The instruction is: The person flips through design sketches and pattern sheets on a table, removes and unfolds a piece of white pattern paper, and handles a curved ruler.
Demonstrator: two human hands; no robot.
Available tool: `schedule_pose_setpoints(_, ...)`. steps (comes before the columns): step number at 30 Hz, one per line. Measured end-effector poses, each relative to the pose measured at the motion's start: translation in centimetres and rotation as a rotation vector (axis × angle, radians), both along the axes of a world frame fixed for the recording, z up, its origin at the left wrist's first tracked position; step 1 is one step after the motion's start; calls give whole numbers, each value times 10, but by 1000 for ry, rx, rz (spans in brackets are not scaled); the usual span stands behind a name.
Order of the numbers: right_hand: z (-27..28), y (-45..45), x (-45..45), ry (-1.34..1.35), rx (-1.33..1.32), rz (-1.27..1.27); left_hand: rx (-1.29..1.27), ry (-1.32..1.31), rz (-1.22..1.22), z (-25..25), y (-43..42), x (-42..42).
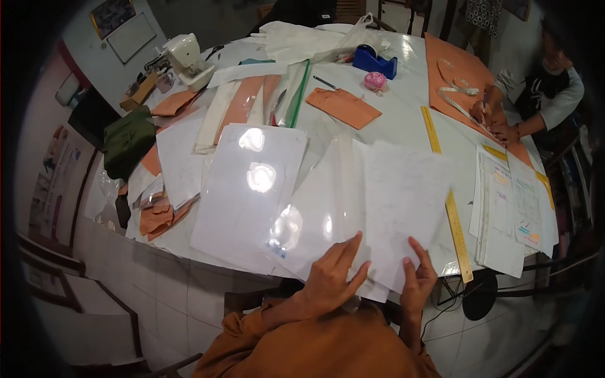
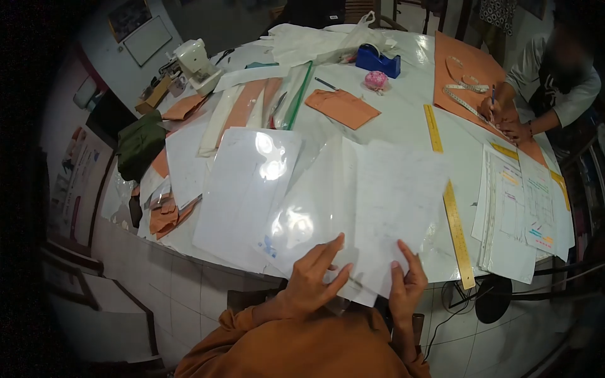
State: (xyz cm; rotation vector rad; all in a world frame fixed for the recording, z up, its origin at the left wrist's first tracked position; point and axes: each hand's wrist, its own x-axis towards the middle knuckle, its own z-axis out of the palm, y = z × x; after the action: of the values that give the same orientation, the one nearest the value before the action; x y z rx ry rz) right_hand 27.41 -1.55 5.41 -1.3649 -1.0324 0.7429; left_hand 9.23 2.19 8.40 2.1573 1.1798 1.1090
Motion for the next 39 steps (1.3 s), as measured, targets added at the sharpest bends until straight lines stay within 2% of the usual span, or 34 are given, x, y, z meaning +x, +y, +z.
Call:
schedule_pose_setpoints(1, 1, 0, -4, 32, -30, 47, -30, -18, -53, 3, 0, 0)
schedule_pose_setpoints(2, 7, -1, -5, 254, -123, 138, -60, -36, -108, 8, -1, 1)
schedule_pose_setpoints(4, 2, -1, -3, 250, -137, 228, -114, -73, -253, 16, 1, 1)
schedule_pose_setpoints(7, 2, -3, 5, 158, -142, 287, -64, 4, -187, 18, 12, -17)
schedule_pose_setpoints(9, 5, -5, 11, 142, -149, 260, -57, 144, 89, 10, 26, -36)
schedule_pose_setpoints(11, 5, -5, 14, 71, -104, 134, 62, 362, 352, -4, 40, -59)
schedule_pose_setpoints(13, 4, -3, 16, 27, -88, 71, -24, 406, 426, -9, 45, -76)
schedule_pose_setpoints(17, -2, -2, 17, -56, -129, 70, -147, 403, 391, -12, 39, -82)
schedule_pose_setpoints(22, 15, -2, 14, 21, -198, 55, 11, 588, 470, -16, 39, -75)
schedule_pose_setpoints(25, 7, -2, 19, 57, -119, 67, -86, 533, 458, -17, 42, -77)
schedule_pose_setpoints(32, 1, -3, 16, 38, -130, 115, -309, 281, 315, -14, 48, -79)
schedule_pose_setpoints(35, 9, -3, 14, 40, -190, 122, -351, 287, 305, -12, 45, -74)
schedule_pose_setpoints(39, 6, -1, 17, 60, -135, 141, -59, 502, 382, -17, 45, -70)
